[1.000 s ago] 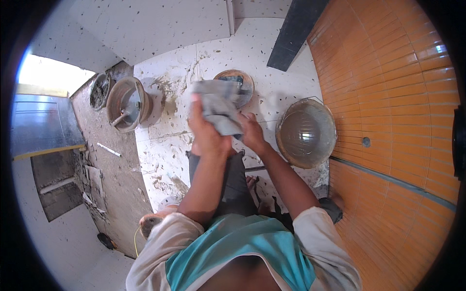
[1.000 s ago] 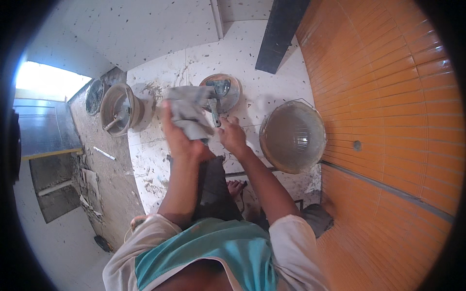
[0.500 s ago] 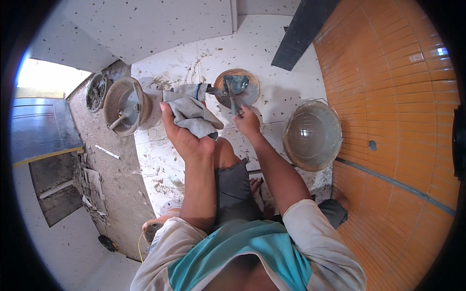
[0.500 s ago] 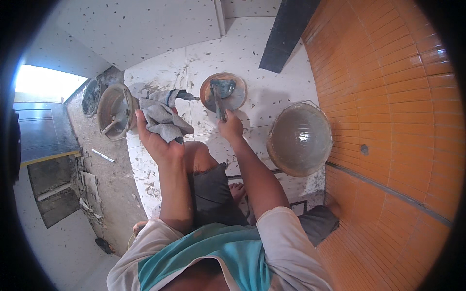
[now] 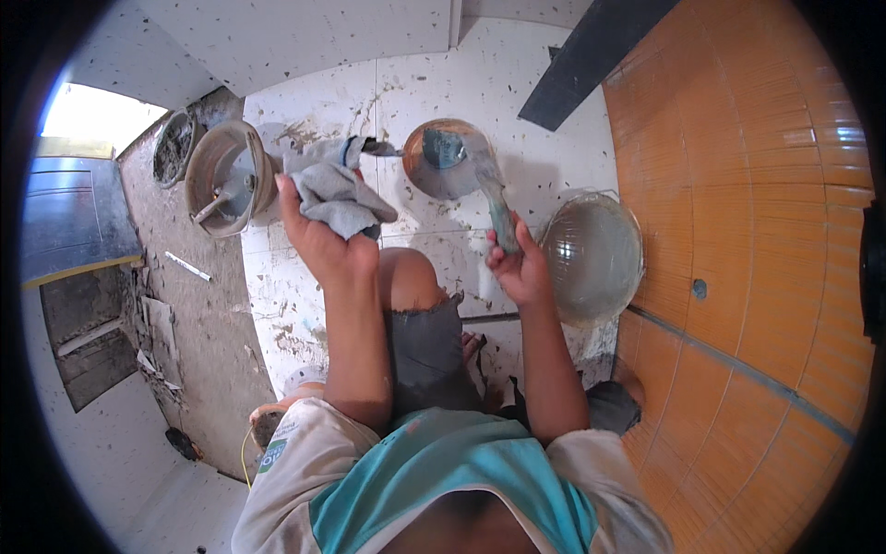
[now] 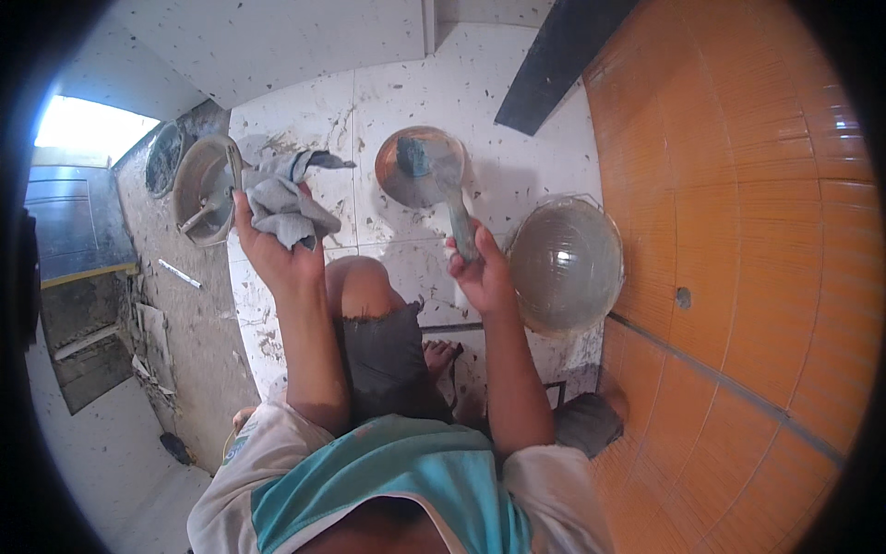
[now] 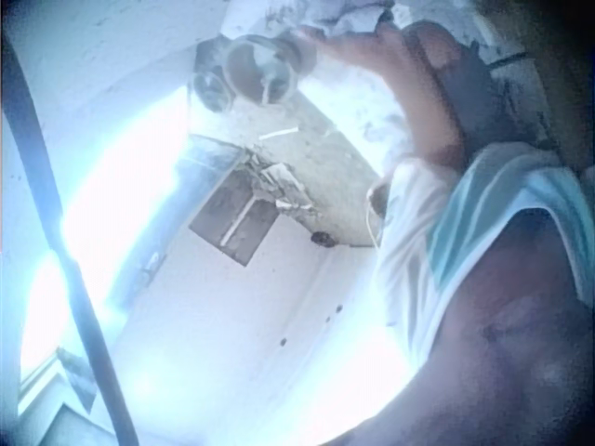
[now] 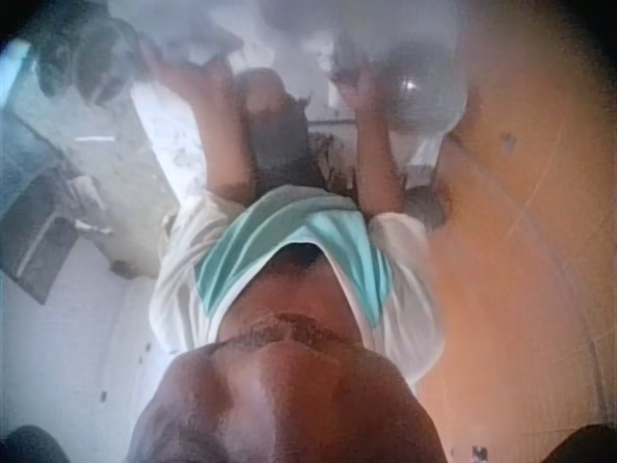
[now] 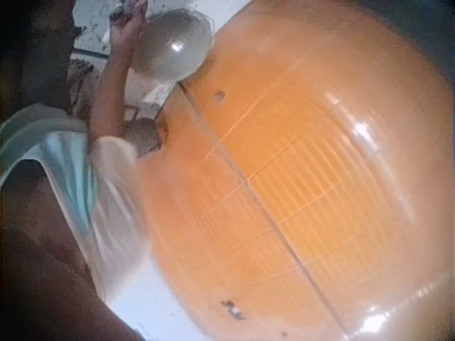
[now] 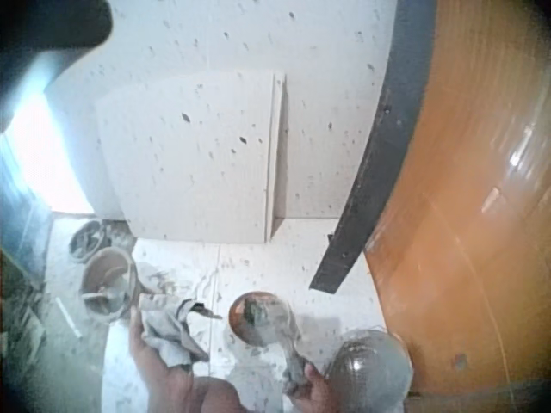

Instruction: The person applies grout to the joints between orange wall tiles using a trowel and a bucket. They then wipe the tile surfaces with a cloth to remove excess grout, repeatedly dipping the cloth into water and wringing it out. The person also uses a small tool to clean the grout lines.

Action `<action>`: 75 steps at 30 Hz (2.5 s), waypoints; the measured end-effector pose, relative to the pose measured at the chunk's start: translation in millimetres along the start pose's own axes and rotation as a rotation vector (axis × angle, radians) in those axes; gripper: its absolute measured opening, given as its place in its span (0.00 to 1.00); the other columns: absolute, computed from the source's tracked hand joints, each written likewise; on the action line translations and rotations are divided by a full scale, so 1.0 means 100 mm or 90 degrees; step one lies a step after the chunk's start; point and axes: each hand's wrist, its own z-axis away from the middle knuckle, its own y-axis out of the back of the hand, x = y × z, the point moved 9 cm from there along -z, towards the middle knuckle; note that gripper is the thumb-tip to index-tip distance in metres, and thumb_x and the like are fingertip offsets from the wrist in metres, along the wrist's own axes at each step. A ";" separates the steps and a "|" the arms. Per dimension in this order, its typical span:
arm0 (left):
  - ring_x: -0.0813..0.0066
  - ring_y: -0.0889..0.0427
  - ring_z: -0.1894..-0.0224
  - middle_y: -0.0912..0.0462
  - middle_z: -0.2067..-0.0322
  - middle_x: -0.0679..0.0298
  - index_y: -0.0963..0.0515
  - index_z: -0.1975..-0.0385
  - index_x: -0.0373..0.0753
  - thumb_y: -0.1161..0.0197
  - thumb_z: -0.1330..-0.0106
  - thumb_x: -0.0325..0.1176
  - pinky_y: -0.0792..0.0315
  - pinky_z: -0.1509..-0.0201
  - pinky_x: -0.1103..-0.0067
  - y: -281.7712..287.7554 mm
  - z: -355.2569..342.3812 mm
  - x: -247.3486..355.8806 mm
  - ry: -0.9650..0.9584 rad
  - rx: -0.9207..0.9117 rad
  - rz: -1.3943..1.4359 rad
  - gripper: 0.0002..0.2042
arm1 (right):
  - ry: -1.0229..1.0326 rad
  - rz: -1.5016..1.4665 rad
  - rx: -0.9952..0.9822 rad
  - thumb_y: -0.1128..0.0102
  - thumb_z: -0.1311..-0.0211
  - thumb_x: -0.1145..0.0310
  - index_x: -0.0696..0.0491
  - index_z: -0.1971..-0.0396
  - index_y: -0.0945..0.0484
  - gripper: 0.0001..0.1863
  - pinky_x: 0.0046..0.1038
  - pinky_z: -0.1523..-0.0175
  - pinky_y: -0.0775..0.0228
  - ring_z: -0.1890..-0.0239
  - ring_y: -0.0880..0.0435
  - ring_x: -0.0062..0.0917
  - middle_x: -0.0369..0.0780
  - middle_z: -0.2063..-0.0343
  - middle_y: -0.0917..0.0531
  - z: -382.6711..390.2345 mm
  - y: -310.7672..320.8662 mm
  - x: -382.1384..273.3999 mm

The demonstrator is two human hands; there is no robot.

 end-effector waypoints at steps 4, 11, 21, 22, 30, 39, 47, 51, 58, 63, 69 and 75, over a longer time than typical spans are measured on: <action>0.65 0.19 0.56 0.20 0.58 0.62 0.26 0.54 0.40 0.48 0.26 0.48 0.22 0.49 0.68 -0.05 -0.03 -0.06 0.009 -0.015 -0.015 0.17 | 0.062 0.130 0.037 0.36 0.35 0.62 0.51 0.42 0.30 0.25 0.28 0.57 0.25 0.64 0.20 0.22 0.39 0.62 0.20 -0.16 -0.21 -0.13; 0.68 0.21 0.50 0.20 0.52 0.60 0.28 0.44 0.35 0.42 0.28 0.42 0.27 0.44 0.71 0.11 -0.35 0.42 -0.117 -0.090 -0.172 0.20 | 0.022 0.449 0.141 0.33 0.38 0.63 0.53 0.54 0.27 0.17 0.25 0.61 0.28 0.66 0.20 0.22 0.37 0.67 0.21 0.03 -0.04 -0.08; 0.73 0.17 0.67 0.14 0.71 0.56 0.15 0.65 0.34 0.38 0.34 0.43 0.24 0.60 0.74 0.73 -1.18 -0.22 -0.051 -0.291 -0.909 0.16 | 0.081 1.045 0.328 0.46 0.31 0.49 0.58 0.47 0.26 0.27 0.40 0.51 0.27 0.57 0.16 0.45 0.52 0.61 0.16 -0.07 0.20 -0.15; 0.68 0.17 0.65 0.14 0.68 0.53 0.15 0.64 0.32 0.40 0.34 0.41 0.24 0.57 0.72 0.81 -1.17 -0.46 0.004 -0.359 -0.996 0.16 | 0.089 1.093 0.323 0.46 0.31 0.49 0.58 0.45 0.27 0.28 0.42 0.49 0.27 0.54 0.16 0.47 0.54 0.59 0.16 -0.06 0.13 -0.14; 0.50 0.16 0.57 0.16 0.61 0.39 0.17 0.63 0.27 0.40 0.36 0.54 0.25 0.50 0.65 1.57 -1.35 -1.81 0.318 -0.528 -1.261 0.28 | 0.140 1.374 0.340 0.46 0.32 0.56 0.51 0.31 0.38 0.32 0.46 0.53 0.27 0.57 0.20 0.48 0.52 0.59 0.23 -0.34 0.20 0.04; 0.54 0.16 0.53 0.17 0.56 0.42 0.18 0.54 0.32 0.41 0.36 0.56 0.26 0.47 0.67 1.75 -1.39 -2.22 0.392 -0.417 -1.142 0.28 | 0.125 1.403 0.282 0.45 0.32 0.65 0.51 0.30 0.40 0.32 0.43 0.48 0.29 0.52 0.22 0.46 0.53 0.55 0.26 -0.52 0.44 0.29; 0.56 0.17 0.54 0.17 0.53 0.47 0.19 0.51 0.36 0.41 0.37 0.52 0.25 0.52 0.63 1.99 -1.43 -2.34 0.464 -0.353 -1.067 0.25 | 0.113 1.395 0.282 0.44 0.33 0.67 0.51 0.29 0.43 0.33 0.42 0.48 0.28 0.52 0.23 0.47 0.53 0.55 0.26 -0.49 0.57 0.30; 0.53 0.17 0.57 0.17 0.54 0.52 0.18 0.53 0.39 0.42 0.38 0.48 0.24 0.58 0.53 2.15 -1.51 -2.39 0.490 -0.294 -1.028 0.21 | 0.115 1.417 0.258 0.44 0.34 0.69 0.51 0.30 0.41 0.33 0.42 0.50 0.28 0.54 0.23 0.46 0.52 0.56 0.26 -0.33 0.67 0.29; 0.57 0.16 0.55 0.16 0.59 0.47 0.19 0.54 0.35 0.43 0.37 0.50 0.25 0.53 0.62 2.06 -1.59 -2.54 0.365 -0.490 -1.127 0.24 | 0.171 1.383 0.319 0.43 0.34 0.70 0.57 0.31 0.39 0.32 0.39 0.51 0.29 0.58 0.22 0.42 0.51 0.60 0.25 0.46 0.76 0.28; 0.57 0.17 0.51 0.16 0.55 0.47 0.18 0.51 0.39 0.44 0.33 0.52 0.27 0.45 0.69 2.29 -1.63 -2.62 0.394 -0.425 -1.134 0.23 | 0.149 0.932 0.307 0.41 0.32 0.64 0.61 0.44 0.31 0.23 0.34 0.64 0.24 0.65 0.18 0.33 0.45 0.68 0.21 0.26 0.54 0.25; 0.61 0.18 0.52 0.15 0.56 0.46 0.20 0.54 0.27 0.42 0.33 0.52 0.28 0.46 0.70 2.11 -1.43 -2.45 0.408 -0.307 -1.038 0.28 | 0.009 0.478 0.304 0.51 0.26 0.55 0.57 0.56 0.26 0.18 0.30 0.73 0.23 0.76 0.19 0.26 0.40 0.72 0.21 -0.49 0.72 0.32; 0.59 0.16 0.60 0.15 0.62 0.48 0.20 0.51 0.28 0.41 0.35 0.43 0.24 0.54 0.68 2.23 -1.44 -2.50 0.426 -0.321 -1.007 0.22 | -0.035 0.399 0.314 0.53 0.25 0.56 0.57 0.58 0.26 0.18 0.29 0.74 0.25 0.78 0.21 0.25 0.40 0.73 0.20 -0.76 1.02 0.46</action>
